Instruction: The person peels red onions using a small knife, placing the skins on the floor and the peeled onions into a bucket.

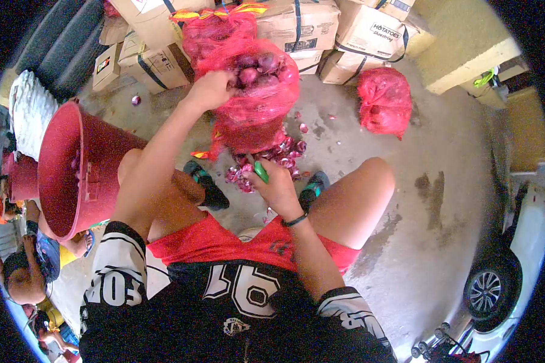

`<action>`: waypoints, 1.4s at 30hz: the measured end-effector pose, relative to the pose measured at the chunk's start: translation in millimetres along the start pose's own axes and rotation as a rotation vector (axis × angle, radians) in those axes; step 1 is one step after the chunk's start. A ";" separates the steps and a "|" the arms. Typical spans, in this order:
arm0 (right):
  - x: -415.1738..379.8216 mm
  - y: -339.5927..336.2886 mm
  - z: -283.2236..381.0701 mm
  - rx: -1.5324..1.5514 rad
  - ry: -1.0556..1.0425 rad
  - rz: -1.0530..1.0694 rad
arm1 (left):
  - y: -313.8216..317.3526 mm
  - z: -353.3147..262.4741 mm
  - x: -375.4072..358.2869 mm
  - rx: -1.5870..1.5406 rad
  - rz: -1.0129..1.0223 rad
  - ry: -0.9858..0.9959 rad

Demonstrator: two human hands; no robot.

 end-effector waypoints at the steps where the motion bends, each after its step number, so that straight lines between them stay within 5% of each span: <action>1: -0.8 -1.5 -1.0 0.021 0.011 -0.007 | 19.2 6.9 -0.2 0.131 0.082 -0.016; 8: -1.0 -11.6 -2.5 -0.097 0.187 -0.026 | 43.3 25.9 -5.7 0.229 0.176 -0.162; 11: -0.6 -16.0 -1.9 -0.145 0.187 0.007 | 20.6 25.7 -7.8 0.045 0.076 -0.156; 13: -2.9 -16.8 -2.7 -0.094 0.037 -0.013 | -17.4 29.6 -12.9 -0.249 -0.198 -0.057; 18: -0.9 -16.4 9.6 0.144 -0.007 -0.080 | -55.6 7.1 -84.8 -1.838 -0.166 -0.074; 21: -1.3 -12.1 27.8 0.270 -0.028 -0.044 | -25.5 -19.8 -124.1 -2.069 -0.127 -0.096; 42: -5.4 -10.1 79.8 0.137 -0.178 0.072 | 24.5 -55.8 -152.0 -1.784 0.036 -0.125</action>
Point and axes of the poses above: each hand's wrist, its own x-axis towards the middle knuckle, its own y-axis out of the palm, z = x × y, the point moved 8 cm from there along x, towards the middle knuckle, and after that the axes turned 14 degrees about x, right-handed, at the moved point
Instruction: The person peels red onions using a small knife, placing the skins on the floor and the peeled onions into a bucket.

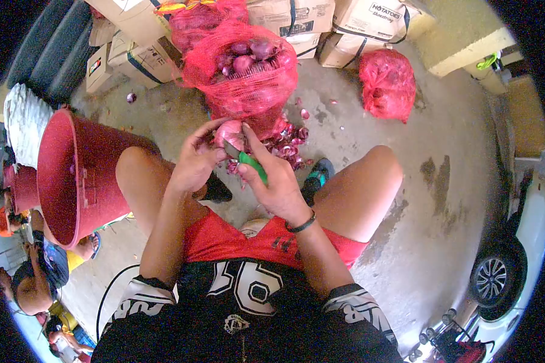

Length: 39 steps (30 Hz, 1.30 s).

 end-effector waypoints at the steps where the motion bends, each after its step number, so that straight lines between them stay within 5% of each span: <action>1: -0.6 -0.6 0.9 -0.016 -0.013 -0.002 | 0.7 -1.1 -0.3 -0.031 0.014 0.001; 13: -2.7 -2.1 -3.6 0.012 -0.054 0.010 | 2.2 9.4 -2.6 -0.208 0.105 -0.059; 22: -4.0 -0.8 -5.0 0.068 -0.057 -0.045 | 4.6 -12.3 -4.0 0.144 0.022 0.133; 25: -5.1 4.2 -6.2 0.089 -0.017 -0.005 | 4.1 -4.4 -4.5 -0.174 0.143 -0.064; 27: -4.3 5.5 -7.1 0.106 0.025 -0.005 | 1.1 -1.9 -4.2 -0.121 0.145 -0.069; 31: -4.2 0.2 -7.7 0.076 -0.081 -0.064 | 11.2 -25.4 -5.8 0.232 0.057 0.118; 33: -2.2 0.0 1.0 0.030 -0.180 -0.071 | 6.8 -12.7 -2.3 0.050 0.099 0.028; 34: -2.3 -1.4 -2.8 0.041 -0.140 -0.081 | 6.4 -8.2 -1.5 -0.040 0.122 -0.017; 37: -3.3 -8.3 -21.4 0.196 -0.017 -0.126 | 17.9 -23.1 -5.3 0.332 0.131 0.118; 39: -8.3 -6.5 -35.3 0.435 0.087 -0.140 | 16.7 -15.7 -3.8 0.155 0.118 0.076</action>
Point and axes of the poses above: each hand's wrist, its own x-axis towards the middle knuckle, its own y-axis out of the palm, z = x × y, the point moved 8 cm from there along x, towards the middle knuckle, and after that the axes turned 14 degrees about x, right-handed, at the moved point
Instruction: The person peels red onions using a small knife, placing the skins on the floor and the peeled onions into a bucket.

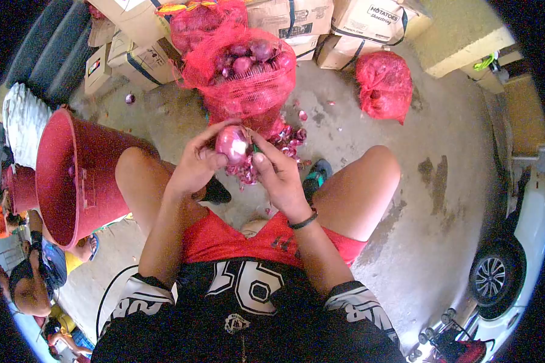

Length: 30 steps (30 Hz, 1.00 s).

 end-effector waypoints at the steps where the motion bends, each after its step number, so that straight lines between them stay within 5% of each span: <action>1: -2.3 -0.9 -4.6 0.101 0.056 -0.009 | -0.3 4.3 2.0 -0.089 -0.006 -0.013; 9: -2.4 5.1 -2.0 0.274 0.129 0.086 | -8.8 14.1 3.6 -0.079 -0.057 -0.131; 16: 9.3 -38.2 -6.1 0.393 0.138 -0.207 | -5.4 9.9 -1.4 -0.184 0.063 -0.053; 20: 13.5 -57.5 -8.2 -0.036 0.023 -0.264 | -5.4 9.1 -2.0 -0.255 -0.009 -0.144; 23: 9.2 -22.7 10.7 -0.412 -0.088 -0.121 | -9.3 14.1 0.4 -0.243 -0.072 -0.145; 30: -2.6 21.8 27.3 -0.467 -0.156 0.056 | -13.6 10.8 -0.9 -0.045 -0.160 -0.054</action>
Point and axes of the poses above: each hand's wrist, its own x-axis towards the middle knuckle, its own y-axis out of the palm, z = x × y, the point moved 8 cm from there along x, towards the middle knuckle, and after that the axes turned 14 degrees about x, right-handed, at the moved point
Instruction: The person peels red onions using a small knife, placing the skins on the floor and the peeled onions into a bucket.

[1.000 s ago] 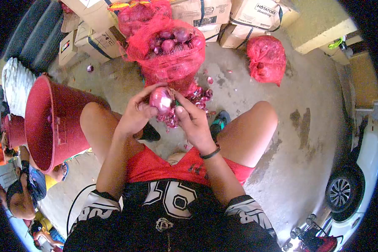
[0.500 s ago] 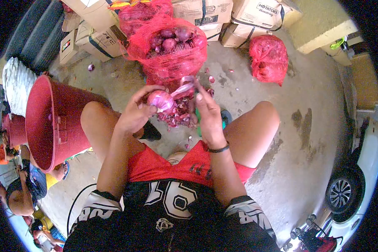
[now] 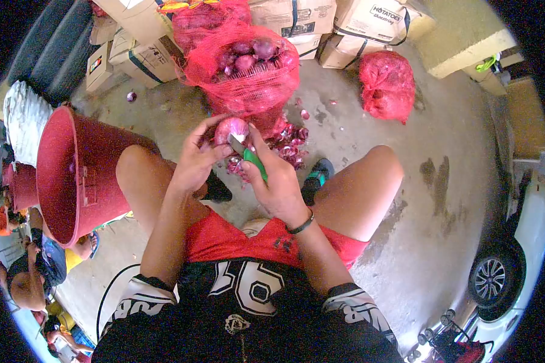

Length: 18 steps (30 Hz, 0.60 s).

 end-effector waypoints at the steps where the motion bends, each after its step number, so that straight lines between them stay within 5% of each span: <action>1: 0.9 -0.5 0.8 -0.019 -0.007 -0.002 | -0.3 -2.0 -0.2 0.034 -0.007 0.009; 18: -1.4 -2.4 8.5 -0.166 -0.142 -0.002 | -9.3 11.1 -1.1 0.075 -0.002 -0.095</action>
Point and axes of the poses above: each hand's wrist, its own x-axis towards the middle knuckle, its own y-axis out of the palm, z = x × y, the point moved 8 cm from there along x, towards the middle knuckle, and after that the axes turned 14 degrees about x, right-handed, at the moved point
